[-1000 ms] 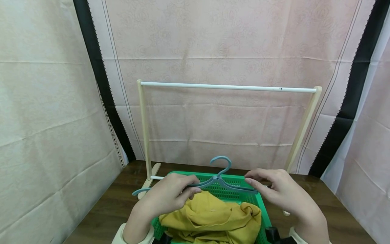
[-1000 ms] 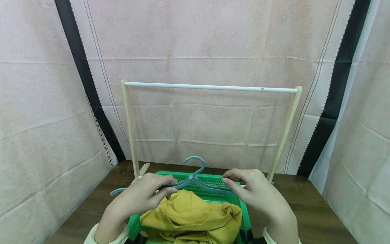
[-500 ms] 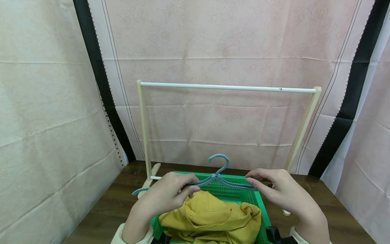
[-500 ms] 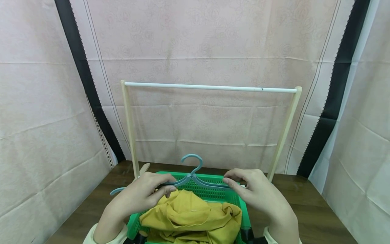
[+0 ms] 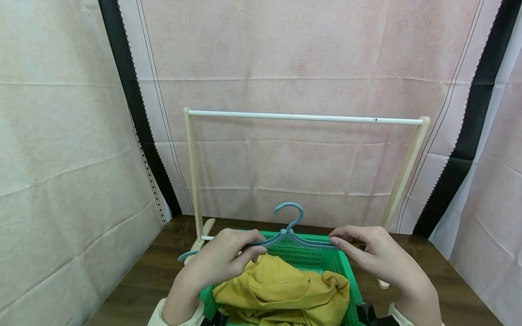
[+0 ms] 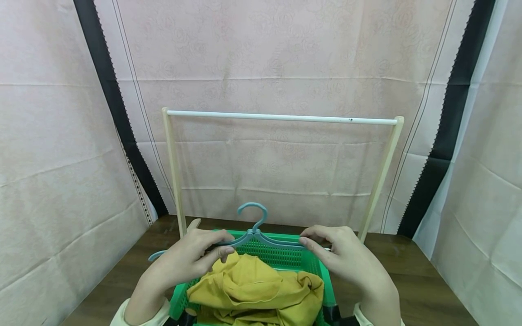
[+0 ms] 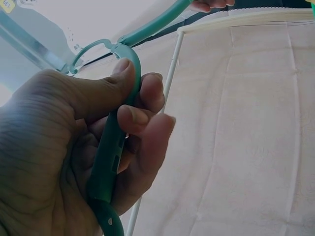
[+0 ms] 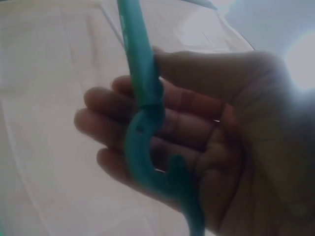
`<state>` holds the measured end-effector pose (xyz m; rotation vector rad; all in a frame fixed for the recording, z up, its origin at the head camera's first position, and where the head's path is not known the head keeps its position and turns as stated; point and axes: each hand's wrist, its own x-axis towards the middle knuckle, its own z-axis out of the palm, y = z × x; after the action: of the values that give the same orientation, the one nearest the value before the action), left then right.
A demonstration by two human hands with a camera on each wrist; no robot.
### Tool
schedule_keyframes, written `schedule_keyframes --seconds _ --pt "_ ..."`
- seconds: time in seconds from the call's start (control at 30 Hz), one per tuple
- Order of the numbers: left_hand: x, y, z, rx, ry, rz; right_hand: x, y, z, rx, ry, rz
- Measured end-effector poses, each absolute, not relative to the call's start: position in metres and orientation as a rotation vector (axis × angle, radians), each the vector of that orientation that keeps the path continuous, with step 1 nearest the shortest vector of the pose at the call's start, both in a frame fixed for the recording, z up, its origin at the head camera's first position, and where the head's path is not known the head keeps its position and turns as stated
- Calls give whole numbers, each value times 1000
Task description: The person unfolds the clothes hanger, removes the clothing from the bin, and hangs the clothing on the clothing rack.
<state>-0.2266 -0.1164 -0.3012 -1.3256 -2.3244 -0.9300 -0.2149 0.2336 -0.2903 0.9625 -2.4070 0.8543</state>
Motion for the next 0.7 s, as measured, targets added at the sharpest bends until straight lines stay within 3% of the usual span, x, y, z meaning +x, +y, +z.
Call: schedule_keyframes --seconds 0.47,0.7 --pt "-225 -116 -301 -1332 -2316 -951 -217 233 -293 981 -2410 921" --pt "-223 -104 -302 -1432 -2305 -930 -215 216 -289 1257 -2275 991"
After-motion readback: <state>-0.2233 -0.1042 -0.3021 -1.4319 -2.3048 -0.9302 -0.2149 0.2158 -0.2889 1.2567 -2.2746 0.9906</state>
